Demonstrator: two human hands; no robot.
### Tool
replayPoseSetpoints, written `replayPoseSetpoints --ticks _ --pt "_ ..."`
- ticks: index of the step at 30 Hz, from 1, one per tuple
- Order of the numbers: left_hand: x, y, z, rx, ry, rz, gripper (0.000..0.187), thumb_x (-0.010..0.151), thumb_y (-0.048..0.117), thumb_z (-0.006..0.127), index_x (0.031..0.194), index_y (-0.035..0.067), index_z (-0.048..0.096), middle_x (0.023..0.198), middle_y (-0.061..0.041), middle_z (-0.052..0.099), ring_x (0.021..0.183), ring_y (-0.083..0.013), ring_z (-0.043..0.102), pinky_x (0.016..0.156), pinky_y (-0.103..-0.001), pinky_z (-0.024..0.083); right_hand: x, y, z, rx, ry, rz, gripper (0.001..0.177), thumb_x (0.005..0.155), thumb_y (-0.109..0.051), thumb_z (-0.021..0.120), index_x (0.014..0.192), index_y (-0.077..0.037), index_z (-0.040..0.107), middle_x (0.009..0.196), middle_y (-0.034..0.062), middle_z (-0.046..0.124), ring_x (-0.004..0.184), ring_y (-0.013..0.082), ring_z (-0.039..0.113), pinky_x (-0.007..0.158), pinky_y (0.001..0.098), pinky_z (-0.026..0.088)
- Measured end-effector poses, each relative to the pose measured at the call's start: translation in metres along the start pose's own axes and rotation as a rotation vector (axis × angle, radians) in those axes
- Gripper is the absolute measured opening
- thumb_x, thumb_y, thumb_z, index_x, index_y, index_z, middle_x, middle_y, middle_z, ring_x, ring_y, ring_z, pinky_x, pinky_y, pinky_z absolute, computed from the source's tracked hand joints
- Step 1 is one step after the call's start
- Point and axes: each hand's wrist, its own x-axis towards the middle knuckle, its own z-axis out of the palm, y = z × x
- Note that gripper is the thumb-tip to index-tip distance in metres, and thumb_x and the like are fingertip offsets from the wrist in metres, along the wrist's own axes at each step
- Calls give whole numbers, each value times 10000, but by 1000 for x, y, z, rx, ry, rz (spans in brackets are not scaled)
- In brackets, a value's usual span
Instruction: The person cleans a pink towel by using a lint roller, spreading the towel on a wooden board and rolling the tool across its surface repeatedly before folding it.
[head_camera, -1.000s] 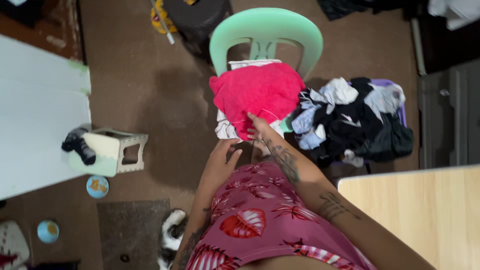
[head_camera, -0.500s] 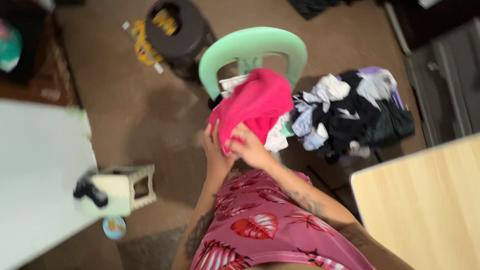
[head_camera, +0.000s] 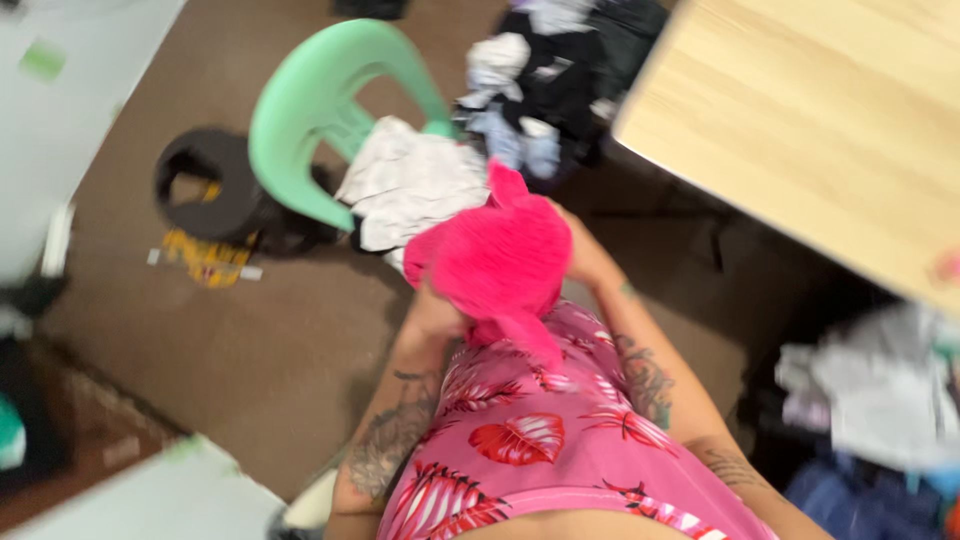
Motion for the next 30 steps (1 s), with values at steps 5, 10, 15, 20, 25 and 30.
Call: replayPoseSetpoints --ticks 5,10,15,20,25,30 --pt "69 54 9 -9 94 -97 196 994 10 652 1183 -32 684 1090 -80 728 966 -145 686 863 -330 584 -129 -46 -106 -198 303 109 284 829 -53 752 1106 -14 704 1116 33 687 1055 121 635 955 282 515" --pt "91 82 91 356 -231 -66 175 932 -25 628 1052 -20 755 946 -23 755 867 -71 652 788 -263 555 -246 -70 -157 -171 793 206 58 974 19 664 946 -25 639 836 -53 614 816 39 539 744 231 450" --pt "88 98 176 469 -521 -49 333 805 -1 744 1136 -21 715 1007 -45 759 902 -93 666 817 -286 553 -321 -77 -186 -286 830 358 97 983 -3 622 1062 -3 679 892 -30 653 849 57 571 755 244 492" --pt "73 93 226 912 -1044 -240 303 831 54 670 1117 4 758 909 -148 770 862 -227 756 752 -356 569 -439 -114 -224 -96 453 767 214 963 -87 634 983 82 764 849 128 750 762 168 652 710 354 546" --pt "68 51 249 143 -1293 -416 453 866 189 757 1241 -43 651 1152 -169 747 1024 -304 711 883 -399 590 -537 -125 -264 430 649 342 343 959 -204 630 1171 64 654 1077 166 687 950 212 647 841 386 528" --pt "-6 -92 272 -328 -476 -850 499 979 313 652 1384 33 567 1312 -113 668 1158 -274 676 992 -467 575 -566 -38 -220 706 1038 326 484 969 -317 585 1287 47 559 1210 188 630 1051 242 637 903 421 516"
